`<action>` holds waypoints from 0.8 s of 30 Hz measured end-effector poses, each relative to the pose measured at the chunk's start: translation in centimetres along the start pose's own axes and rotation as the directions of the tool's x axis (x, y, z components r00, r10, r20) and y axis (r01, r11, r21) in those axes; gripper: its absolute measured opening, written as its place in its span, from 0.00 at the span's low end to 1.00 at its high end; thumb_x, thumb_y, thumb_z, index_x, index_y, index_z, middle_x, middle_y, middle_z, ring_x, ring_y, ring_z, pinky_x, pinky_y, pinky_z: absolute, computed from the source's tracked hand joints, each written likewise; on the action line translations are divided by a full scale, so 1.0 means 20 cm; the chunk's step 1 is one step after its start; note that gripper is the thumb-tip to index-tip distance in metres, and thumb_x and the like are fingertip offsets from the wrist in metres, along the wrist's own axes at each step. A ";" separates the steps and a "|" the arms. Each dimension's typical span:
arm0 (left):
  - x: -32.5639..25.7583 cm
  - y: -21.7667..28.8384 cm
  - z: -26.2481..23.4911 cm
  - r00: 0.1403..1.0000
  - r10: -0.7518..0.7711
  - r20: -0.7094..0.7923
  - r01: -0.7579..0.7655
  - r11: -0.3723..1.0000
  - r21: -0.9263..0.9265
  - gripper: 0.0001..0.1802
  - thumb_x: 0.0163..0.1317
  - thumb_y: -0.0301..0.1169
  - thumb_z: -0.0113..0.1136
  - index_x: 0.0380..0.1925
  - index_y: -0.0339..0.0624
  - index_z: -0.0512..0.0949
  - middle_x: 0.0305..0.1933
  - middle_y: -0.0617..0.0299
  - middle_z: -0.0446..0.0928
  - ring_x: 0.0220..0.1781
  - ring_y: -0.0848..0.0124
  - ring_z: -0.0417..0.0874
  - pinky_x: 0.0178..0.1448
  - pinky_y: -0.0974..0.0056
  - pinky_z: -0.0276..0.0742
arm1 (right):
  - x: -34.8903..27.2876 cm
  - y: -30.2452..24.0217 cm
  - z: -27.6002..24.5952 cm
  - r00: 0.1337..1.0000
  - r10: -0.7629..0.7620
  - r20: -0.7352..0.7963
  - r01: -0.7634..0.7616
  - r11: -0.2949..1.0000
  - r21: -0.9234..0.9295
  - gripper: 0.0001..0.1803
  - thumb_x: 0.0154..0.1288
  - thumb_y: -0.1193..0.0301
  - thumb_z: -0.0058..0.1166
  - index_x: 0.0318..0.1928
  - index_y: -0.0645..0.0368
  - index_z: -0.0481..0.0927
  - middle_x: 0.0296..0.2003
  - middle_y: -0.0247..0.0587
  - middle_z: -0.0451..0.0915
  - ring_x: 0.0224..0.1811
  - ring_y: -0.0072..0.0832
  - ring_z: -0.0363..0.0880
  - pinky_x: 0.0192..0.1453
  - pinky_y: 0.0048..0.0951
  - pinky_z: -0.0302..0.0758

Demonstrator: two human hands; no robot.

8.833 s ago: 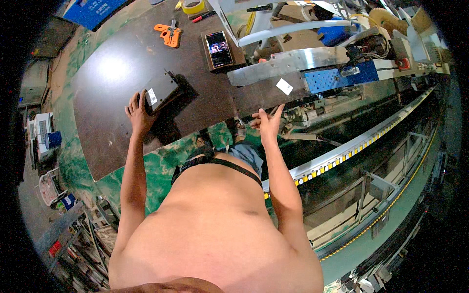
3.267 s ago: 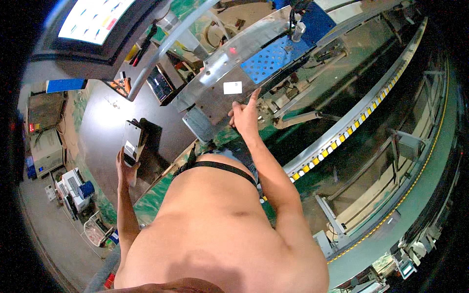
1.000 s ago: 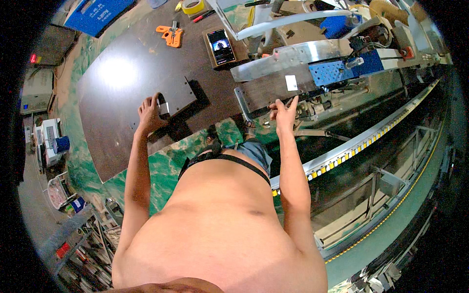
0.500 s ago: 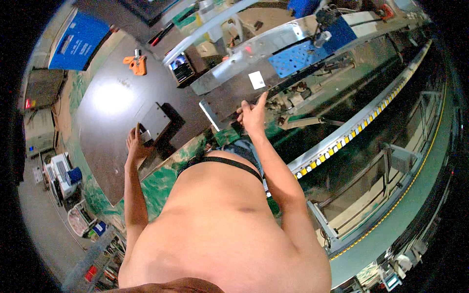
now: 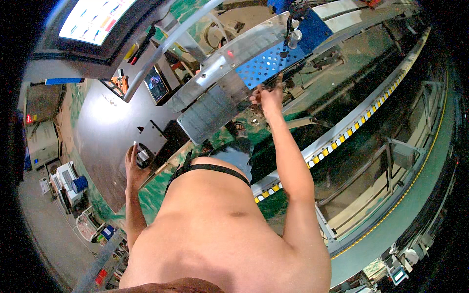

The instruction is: The person loads a roll of banding onto a circular machine platter and feeds the material into the machine, then carries wood boards from a conveyor to a table, applies labels to them, and feeds them into a processing machine.

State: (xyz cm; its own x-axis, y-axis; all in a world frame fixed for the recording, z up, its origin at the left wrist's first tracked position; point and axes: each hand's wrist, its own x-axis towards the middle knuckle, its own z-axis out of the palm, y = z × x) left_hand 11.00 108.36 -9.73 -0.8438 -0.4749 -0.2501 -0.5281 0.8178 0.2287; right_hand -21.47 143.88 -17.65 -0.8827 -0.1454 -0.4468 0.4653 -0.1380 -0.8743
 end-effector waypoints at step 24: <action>0.46 0.65 0.25 0.904 0.314 -0.290 -0.387 0.891 -0.238 0.40 0.48 0.35 0.68 0.62 0.45 0.62 0.65 0.49 0.62 0.66 0.51 0.62 0.67 0.50 0.58 | -0.61 0.36 0.23 0.998 -0.048 0.033 0.049 0.999 -0.019 0.41 0.69 0.70 0.47 0.71 0.59 0.34 0.31 0.42 0.80 0.23 0.24 0.74 0.26 0.28 0.72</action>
State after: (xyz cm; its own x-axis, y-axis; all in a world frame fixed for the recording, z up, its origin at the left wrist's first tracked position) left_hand -3.14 116.25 -13.82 -0.9565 -0.2664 0.1191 -0.1672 0.8348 0.5245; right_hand -7.04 140.20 -17.59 -0.9016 -0.1710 -0.3974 0.4201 -0.1266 -0.8986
